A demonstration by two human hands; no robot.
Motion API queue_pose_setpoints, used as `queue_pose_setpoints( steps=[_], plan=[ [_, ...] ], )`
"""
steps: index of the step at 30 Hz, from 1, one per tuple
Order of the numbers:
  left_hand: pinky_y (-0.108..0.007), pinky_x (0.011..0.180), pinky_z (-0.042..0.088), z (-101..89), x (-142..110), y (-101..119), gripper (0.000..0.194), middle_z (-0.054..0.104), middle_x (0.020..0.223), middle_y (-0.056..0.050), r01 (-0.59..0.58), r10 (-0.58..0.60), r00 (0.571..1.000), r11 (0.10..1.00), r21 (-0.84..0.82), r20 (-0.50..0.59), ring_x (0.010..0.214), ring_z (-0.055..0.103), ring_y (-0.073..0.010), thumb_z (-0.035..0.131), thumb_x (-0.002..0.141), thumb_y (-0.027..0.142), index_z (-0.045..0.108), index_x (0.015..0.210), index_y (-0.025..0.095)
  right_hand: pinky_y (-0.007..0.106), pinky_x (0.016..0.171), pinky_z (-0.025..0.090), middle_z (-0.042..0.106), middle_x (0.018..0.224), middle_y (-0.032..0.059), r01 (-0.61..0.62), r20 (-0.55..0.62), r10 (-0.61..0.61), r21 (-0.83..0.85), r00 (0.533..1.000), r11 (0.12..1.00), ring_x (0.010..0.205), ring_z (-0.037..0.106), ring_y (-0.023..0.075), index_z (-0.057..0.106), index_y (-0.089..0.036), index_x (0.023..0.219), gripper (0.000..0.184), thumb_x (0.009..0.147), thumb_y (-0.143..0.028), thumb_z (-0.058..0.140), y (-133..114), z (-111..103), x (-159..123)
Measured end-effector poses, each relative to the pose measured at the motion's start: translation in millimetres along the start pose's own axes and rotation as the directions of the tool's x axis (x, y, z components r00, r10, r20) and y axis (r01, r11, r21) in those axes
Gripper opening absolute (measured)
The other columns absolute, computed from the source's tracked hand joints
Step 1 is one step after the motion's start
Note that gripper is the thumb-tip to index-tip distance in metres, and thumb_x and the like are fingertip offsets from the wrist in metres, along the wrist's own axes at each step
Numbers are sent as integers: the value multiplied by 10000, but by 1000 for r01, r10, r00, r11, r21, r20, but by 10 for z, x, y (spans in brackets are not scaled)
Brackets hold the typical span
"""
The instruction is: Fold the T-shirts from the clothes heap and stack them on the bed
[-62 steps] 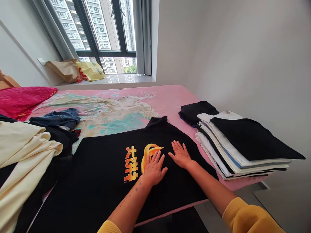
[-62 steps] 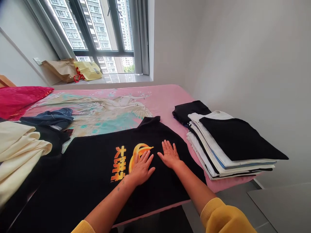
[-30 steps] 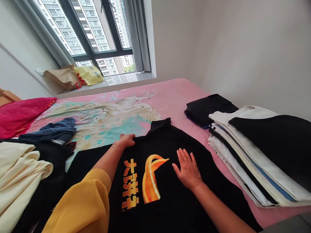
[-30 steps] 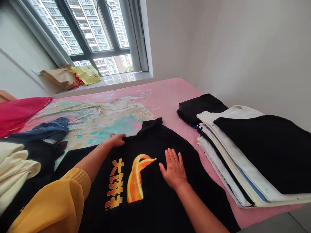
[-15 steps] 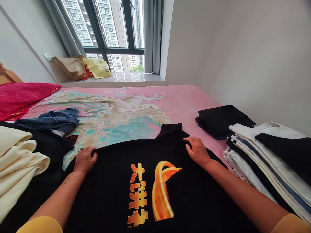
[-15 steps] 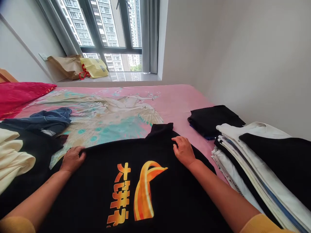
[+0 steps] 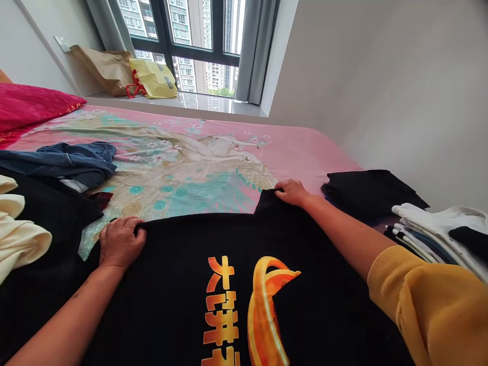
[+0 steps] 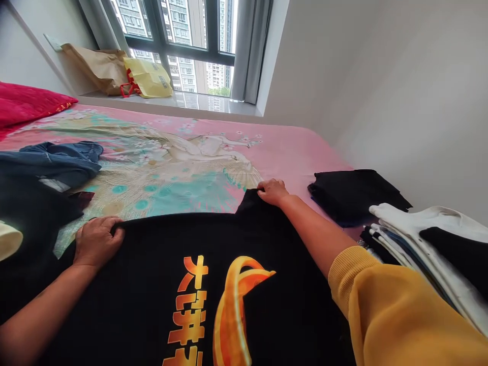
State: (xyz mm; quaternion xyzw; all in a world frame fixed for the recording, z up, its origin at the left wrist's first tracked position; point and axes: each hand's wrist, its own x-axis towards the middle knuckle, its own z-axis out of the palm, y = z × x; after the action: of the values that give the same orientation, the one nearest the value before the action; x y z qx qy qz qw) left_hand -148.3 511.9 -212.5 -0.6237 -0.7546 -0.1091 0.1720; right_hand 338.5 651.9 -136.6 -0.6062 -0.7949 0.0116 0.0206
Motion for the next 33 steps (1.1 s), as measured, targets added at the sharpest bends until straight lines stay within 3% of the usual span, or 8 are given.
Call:
queue_pose_setpoints(
  steps=[4,7,12,15,19,25,29,33],
  plan=[
    [-299,954,291,14,-18,0,240,621,1060,-18,-16,16,998,1000,-2,-62,1050,491,-184,429,805,294,613,938,217,361,967,278,642,1070,59,65,-54,-65,5,996,998,1025,534,189,544,-208,1178,376,920,-338,305,-251,-53,240],
    [-315,964,282,36,-23,0,242,619,1073,-10,-11,9,996,1000,-17,-94,1074,489,-187,414,803,299,610,926,228,348,952,302,656,1041,23,117,38,-117,9,992,993,1002,552,184,594,-254,1112,345,896,-402,370,-347,-36,387],
    [-323,980,277,81,-17,-13,249,623,1092,-12,10,-12,997,999,-30,-78,1104,481,-187,416,789,307,604,929,226,376,882,371,679,913,20,69,231,-60,-33,971,997,901,592,211,674,-256,952,247,717,-276,601,-91,-77,528],
    [-316,985,275,76,-16,-7,253,620,1104,-9,31,-32,998,999,-20,-61,1117,472,-178,420,778,292,601,941,224,438,933,329,669,907,61,32,203,-15,-78,979,996,964,570,252,676,-208,922,224,726,-213,567,81,-136,562],
    [-308,993,271,51,-16,4,264,614,1110,-2,47,-50,996,998,-37,-77,1121,468,-170,399,774,253,610,930,231,344,945,348,549,1234,83,49,110,-45,-37,993,998,1127,484,207,493,-191,1246,423,833,-228,409,92,-126,604],
    [-307,986,294,85,-5,-33,292,598,1133,-17,34,-38,995,998,-48,-88,1129,462,-184,395,767,231,618,955,211,255,816,436,543,1256,66,81,305,-80,7,949,997,1040,555,187,457,-214,1290,685,620,-171,595,81,150,628],
    [-308,995,297,122,3,-58,283,585,1148,-17,37,-42,997,997,-60,-70,1146,448,-176,418,764,226,609,971,208,317,812,438,554,1216,94,65,333,-42,-57,942,996,1047,545,244,500,-223,1234,621,633,-308,630,77,311,626],
    [-320,991,312,151,7,-78,279,589,1124,-40,21,-31,995,994,-109,-90,1112,461,-190,427,762,230,611,966,189,311,775,435,614,1101,83,78,347,-30,-125,937,989,963,579,235,576,-228,1122,453,687,-354,592,-9,287,567]
  ],
)
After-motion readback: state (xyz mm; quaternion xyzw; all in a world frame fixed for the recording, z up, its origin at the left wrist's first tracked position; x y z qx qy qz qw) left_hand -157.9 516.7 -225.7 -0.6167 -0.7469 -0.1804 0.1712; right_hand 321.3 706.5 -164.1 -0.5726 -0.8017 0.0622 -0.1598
